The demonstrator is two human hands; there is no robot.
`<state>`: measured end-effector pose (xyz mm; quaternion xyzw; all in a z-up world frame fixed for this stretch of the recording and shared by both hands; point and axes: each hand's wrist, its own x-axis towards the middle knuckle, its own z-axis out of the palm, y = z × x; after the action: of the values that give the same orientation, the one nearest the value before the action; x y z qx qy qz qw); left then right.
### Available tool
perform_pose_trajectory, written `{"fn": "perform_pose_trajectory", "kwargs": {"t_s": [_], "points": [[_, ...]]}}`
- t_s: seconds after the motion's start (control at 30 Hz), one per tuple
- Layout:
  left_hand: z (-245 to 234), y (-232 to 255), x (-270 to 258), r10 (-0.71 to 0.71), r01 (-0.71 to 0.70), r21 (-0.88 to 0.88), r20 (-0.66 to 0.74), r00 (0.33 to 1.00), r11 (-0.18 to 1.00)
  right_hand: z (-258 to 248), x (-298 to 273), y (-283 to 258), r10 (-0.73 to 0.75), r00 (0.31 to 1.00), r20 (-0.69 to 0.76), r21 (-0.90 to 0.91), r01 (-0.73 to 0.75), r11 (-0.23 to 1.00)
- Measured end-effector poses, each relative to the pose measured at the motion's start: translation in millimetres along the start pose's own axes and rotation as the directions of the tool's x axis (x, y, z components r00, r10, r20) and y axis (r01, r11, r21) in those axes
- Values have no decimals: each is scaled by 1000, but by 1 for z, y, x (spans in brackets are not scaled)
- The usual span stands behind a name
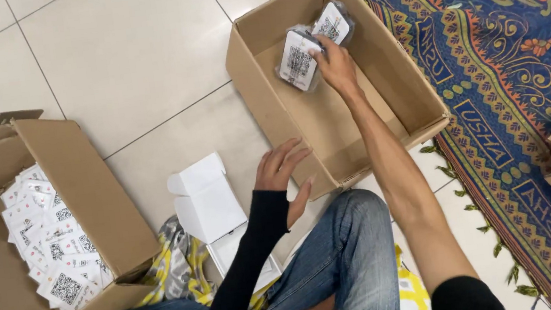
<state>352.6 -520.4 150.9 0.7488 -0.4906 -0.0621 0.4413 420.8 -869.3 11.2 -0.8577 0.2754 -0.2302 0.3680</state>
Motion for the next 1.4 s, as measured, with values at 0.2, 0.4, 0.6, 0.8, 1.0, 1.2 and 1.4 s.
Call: {"fn": "perform_pose_trajectory", "kwargs": {"t_s": [0.2,0.4,0.6,0.8,1.0,1.2,1.4], "points": [[-49,48,-64,32,-37,-38,-114,993,999,-143,-218,-196,-501,862,-78,-147,487,861],[-27,34,-246,-204,197,-356,17,979,913,-100,-423,-192,-352,823,446,410,162,898],[31,28,-423,-843,627,-779,341,416,-5,-29,-574,-165,235,530,815,357,-778,516],[-18,106,-434,-502,377,-920,276,820,110,-95,-580,-195,-111,491,864,396,-527,752],[4,-6,-370,-581,392,-874,165,797,289,-42,-478,-182,-25,536,844,382,-566,731],[-5,-91,-299,-530,472,-662,130,838,582,21,-388,-154,-66,552,831,360,-443,821],[-31,-81,-269,-499,503,19,-103,860,864,36,-373,-180,-194,699,688,131,144,981]]}}
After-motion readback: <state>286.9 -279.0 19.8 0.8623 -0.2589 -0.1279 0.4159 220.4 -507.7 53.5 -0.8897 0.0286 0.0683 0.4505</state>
